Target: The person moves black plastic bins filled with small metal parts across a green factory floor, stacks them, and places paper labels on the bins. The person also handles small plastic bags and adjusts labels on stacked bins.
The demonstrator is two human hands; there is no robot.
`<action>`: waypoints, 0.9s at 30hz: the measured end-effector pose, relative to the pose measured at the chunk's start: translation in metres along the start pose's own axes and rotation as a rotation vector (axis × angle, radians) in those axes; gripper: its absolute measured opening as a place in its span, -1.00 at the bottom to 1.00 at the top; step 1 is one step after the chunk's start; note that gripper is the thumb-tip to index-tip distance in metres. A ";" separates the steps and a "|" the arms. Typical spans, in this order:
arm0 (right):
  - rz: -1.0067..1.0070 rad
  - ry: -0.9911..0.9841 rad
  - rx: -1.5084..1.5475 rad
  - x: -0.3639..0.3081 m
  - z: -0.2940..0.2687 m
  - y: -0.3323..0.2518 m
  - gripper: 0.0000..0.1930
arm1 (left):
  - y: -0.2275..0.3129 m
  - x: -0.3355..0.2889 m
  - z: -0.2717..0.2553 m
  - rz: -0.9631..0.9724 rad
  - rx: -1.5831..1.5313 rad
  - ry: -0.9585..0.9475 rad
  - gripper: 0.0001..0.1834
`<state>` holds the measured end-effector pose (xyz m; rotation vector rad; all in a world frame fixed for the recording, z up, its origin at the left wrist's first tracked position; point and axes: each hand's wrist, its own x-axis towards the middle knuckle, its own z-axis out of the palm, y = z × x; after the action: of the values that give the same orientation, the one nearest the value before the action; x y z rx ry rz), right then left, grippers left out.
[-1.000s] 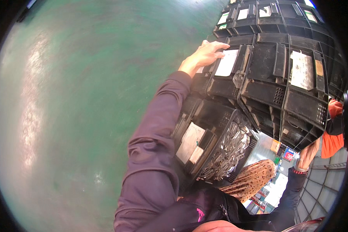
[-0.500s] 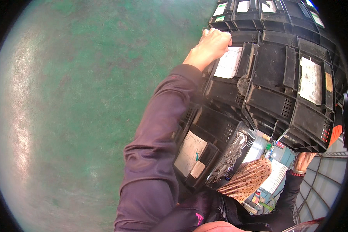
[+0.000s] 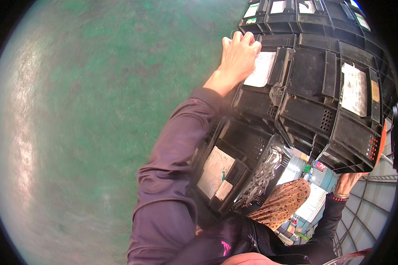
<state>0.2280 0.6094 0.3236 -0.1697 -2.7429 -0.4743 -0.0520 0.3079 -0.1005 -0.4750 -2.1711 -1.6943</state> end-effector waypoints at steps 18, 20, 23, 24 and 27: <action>0.230 -0.007 0.477 0.007 0.008 0.011 -0.62 | 0.006 0.005 0.009 -0.241 -0.340 -0.053 -0.87; 0.244 0.016 0.526 0.007 0.009 0.008 -0.62 | 0.004 0.000 0.012 -0.231 -0.424 0.011 -0.87; 0.269 0.033 0.588 0.005 0.010 0.008 -0.63 | 0.001 -0.011 0.012 -0.206 -0.465 0.061 -0.87; 0.274 0.041 0.602 0.005 0.010 0.009 -0.63 | 0.000 -0.013 0.011 -0.215 -0.462 0.067 -0.85; 0.279 0.047 0.626 0.005 0.010 0.013 -0.63 | -0.002 -0.011 0.007 -0.186 -0.534 0.110 -0.77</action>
<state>0.2228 0.6250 0.3208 -0.3617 -2.6177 0.4460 -0.0440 0.3136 -0.1089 -0.3044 -1.7137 -2.3507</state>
